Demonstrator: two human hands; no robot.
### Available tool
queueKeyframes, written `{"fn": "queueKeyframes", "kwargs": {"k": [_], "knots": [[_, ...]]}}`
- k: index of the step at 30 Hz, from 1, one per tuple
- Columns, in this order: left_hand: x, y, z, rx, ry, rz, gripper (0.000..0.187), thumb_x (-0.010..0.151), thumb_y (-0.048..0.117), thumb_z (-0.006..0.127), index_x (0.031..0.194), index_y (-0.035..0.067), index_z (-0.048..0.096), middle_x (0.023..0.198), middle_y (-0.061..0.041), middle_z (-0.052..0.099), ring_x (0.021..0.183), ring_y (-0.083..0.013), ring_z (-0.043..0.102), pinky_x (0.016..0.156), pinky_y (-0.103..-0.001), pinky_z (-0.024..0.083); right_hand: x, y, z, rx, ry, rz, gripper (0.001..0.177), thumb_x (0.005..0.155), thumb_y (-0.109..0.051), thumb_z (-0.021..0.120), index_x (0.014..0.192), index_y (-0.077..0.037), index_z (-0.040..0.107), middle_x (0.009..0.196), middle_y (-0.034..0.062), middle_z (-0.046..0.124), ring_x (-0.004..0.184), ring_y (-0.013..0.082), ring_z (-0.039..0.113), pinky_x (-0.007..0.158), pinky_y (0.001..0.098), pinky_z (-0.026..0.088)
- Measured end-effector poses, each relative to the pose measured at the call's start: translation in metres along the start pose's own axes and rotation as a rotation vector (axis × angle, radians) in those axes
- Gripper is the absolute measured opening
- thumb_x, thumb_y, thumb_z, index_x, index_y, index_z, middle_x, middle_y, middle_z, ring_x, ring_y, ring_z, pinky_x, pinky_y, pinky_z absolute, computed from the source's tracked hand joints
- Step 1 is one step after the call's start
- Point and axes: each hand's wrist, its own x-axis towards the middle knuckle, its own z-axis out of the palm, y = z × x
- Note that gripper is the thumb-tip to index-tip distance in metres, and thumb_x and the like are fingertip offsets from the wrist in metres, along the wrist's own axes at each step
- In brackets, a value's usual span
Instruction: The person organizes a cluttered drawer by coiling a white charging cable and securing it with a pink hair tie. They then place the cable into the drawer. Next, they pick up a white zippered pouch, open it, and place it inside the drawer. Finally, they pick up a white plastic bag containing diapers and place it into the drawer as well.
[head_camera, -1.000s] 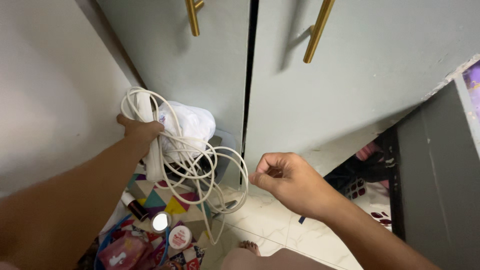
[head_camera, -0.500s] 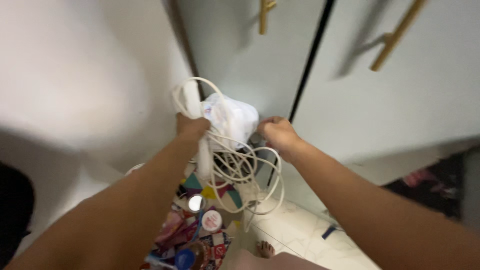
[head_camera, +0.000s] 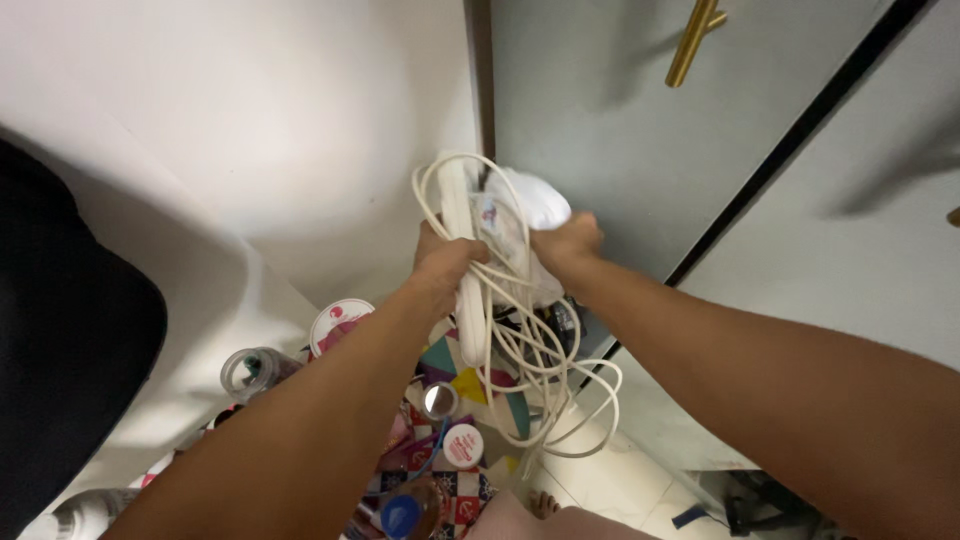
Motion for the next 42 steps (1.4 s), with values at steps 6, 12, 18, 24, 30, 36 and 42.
{"fn": "queueKeyframes", "kwargs": {"k": [6, 12, 18, 24, 30, 36, 42], "knots": [[-0.006, 0.006, -0.008, -0.026, 0.03, -0.072, 0.076, 0.069, -0.011, 0.065, 0.139, 0.005, 0.039, 0.113, -0.023, 0.063, 0.092, -0.0398, 0.072, 0.07, -0.051, 0.064, -0.037, -0.015, -0.035, 0.034, 0.255, -0.533, 0.052, 0.075, -0.013, 0.081, 0.124, -0.006, 0.065, 0.102, 0.02, 0.075, 0.094, 0.0345, 0.073, 0.084, 0.043, 0.057], [0.009, -0.005, 0.007, 0.147, 0.104, -0.179, 0.081, 0.073, -0.004, 0.073, 0.146, 0.002, 0.039, 0.127, -0.028, 0.063, 0.101, -0.0409, 0.072, 0.08, -0.053, 0.064, -0.077, -0.02, -0.103, 0.077, 0.416, -0.827, 0.038, 0.079, -0.005, 0.074, 0.117, -0.006, 0.07, 0.099, 0.0199, 0.076, 0.097, 0.0336, 0.075, 0.084, 0.0401, 0.057], [0.011, -0.002, 0.023, 0.304, 0.044, -0.293, 0.1, 0.081, 0.017, 0.081, 0.156, 0.004, 0.016, 0.147, -0.029, 0.046, 0.123, -0.0437, 0.06, 0.101, -0.059, 0.052, -0.088, 0.005, -0.142, 0.21, 0.52, -0.858, 0.032, 0.078, -0.002, 0.075, 0.109, 0.0, 0.068, 0.097, 0.0149, 0.076, 0.092, 0.0235, 0.074, 0.085, 0.0339, 0.057], [0.011, -0.013, 0.007, 0.485, 0.126, -0.022, 0.051, 0.087, 0.022, 0.063, 0.135, 0.005, 0.061, 0.131, -0.02, 0.063, 0.119, -0.039, 0.065, 0.097, -0.051, 0.055, -0.126, 0.043, -0.145, 0.75, 0.257, -0.504, 0.049, 0.074, 0.002, 0.071, 0.122, 0.0, 0.063, 0.113, 0.0111, 0.074, 0.1, 0.0226, 0.072, 0.089, 0.0352, 0.059], [-0.079, 0.045, -0.022, -0.206, -0.386, -0.057, 0.045, 0.094, 0.043, 0.058, 0.118, 0.007, 0.068, 0.103, -0.008, 0.072, 0.088, -0.0195, 0.069, 0.081, -0.038, 0.055, -0.2, 0.059, -0.16, 1.068, 0.028, -0.216, 0.062, 0.074, 0.002, 0.065, 0.134, -0.005, 0.054, 0.124, 0.0146, 0.07, 0.11, 0.0303, 0.072, 0.096, 0.0468, 0.062], [-0.202, 0.076, -0.023, -0.032, -0.564, 0.427, 0.041, 0.083, 0.008, 0.074, 0.122, -0.002, 0.067, 0.113, -0.011, 0.076, 0.099, -0.0177, 0.073, 0.089, -0.033, 0.058, -0.28, 0.076, -0.179, 1.182, -0.288, -0.314, 0.057, 0.088, -0.022, 0.059, 0.142, -0.002, 0.051, 0.137, 0.017, 0.064, 0.127, 0.0324, 0.064, 0.107, 0.0509, 0.055], [-0.277, 0.093, -0.007, -0.076, -0.887, 0.458, 0.042, 0.089, 0.011, 0.071, 0.128, -0.002, 0.065, 0.116, -0.009, 0.075, 0.103, -0.0148, 0.071, 0.094, -0.031, 0.055, -0.356, 0.094, -0.223, 1.252, -0.431, -0.583, 0.078, 0.097, -0.059, 0.046, 0.154, -0.006, 0.042, 0.155, 0.016, 0.053, 0.139, 0.0324, 0.057, 0.119, 0.0517, 0.046]]}}
